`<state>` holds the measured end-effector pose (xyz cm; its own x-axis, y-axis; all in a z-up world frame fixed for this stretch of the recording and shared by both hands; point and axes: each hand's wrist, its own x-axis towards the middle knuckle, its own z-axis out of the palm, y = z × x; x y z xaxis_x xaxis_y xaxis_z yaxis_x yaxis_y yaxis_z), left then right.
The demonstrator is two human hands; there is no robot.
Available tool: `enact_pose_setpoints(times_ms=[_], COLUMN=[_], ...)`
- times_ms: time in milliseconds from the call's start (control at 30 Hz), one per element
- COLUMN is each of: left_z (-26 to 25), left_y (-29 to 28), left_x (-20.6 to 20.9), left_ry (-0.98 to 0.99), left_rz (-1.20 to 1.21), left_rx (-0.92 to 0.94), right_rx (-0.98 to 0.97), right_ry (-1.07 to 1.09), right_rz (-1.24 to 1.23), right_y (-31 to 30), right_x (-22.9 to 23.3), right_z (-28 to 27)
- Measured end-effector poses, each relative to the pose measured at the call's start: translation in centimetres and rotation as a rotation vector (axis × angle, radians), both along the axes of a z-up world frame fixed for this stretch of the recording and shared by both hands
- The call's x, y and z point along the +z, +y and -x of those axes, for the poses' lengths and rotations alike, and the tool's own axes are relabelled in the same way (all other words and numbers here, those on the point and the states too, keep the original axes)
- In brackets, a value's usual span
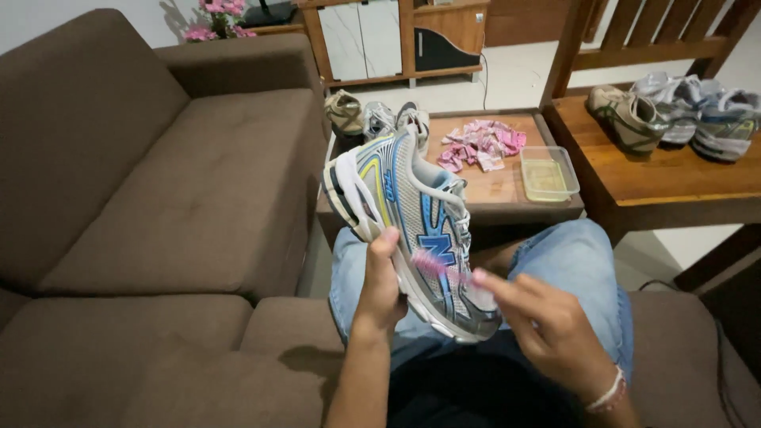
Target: The person is cleaning several pairs of sneakers using a toothbrush, cleaning solution, and a cloth while sitting on a sofa.
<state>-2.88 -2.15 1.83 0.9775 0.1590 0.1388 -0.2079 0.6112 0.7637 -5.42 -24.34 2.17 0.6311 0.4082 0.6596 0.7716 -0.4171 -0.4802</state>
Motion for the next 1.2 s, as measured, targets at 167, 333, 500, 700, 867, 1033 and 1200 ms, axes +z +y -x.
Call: enact_pose_setpoints(times_ms=[167, 333, 500, 700, 867, 1033, 1200], left_z=[0.0, 1.0, 1.4, 1.8, 1.1, -2.0, -0.5], left_y=[0.2, -0.8, -1.1, -1.1, -1.4, 0.6, -0.5], left_x=[0.4, 2.9, 3.6, 4.7, 4.2, 0.0, 1.4], left_ry=[-0.013, 0.100, 0.141, 0.349, 0.263, 0.265, 0.298], left_rz=[0.030, 0.088, 0.096, 0.119, 0.293, 0.200, 0.281], left_rx=[-0.040, -0.064, -0.058, 0.026, -0.037, 0.195, 0.098], right_rx=[-0.087, 0.129, 0.106, 0.091, 0.116, 0.288, 0.155], right_ry=[-0.070, 0.033, 0.011, 0.096, -0.002, 0.205, 0.114], right_rz=[-0.051, 0.009, -0.113, -0.167, -0.152, -0.204, -0.172], right_y=[-0.4, -1.2, -1.5, -1.2, -2.5, -2.6, -3.2], right_x=[-0.5, -1.0, -1.6, -1.6, -3.3, -2.5, -2.5], right_z=[-0.8, -1.1, -2.2, -1.9, -3.7, -2.6, -2.5])
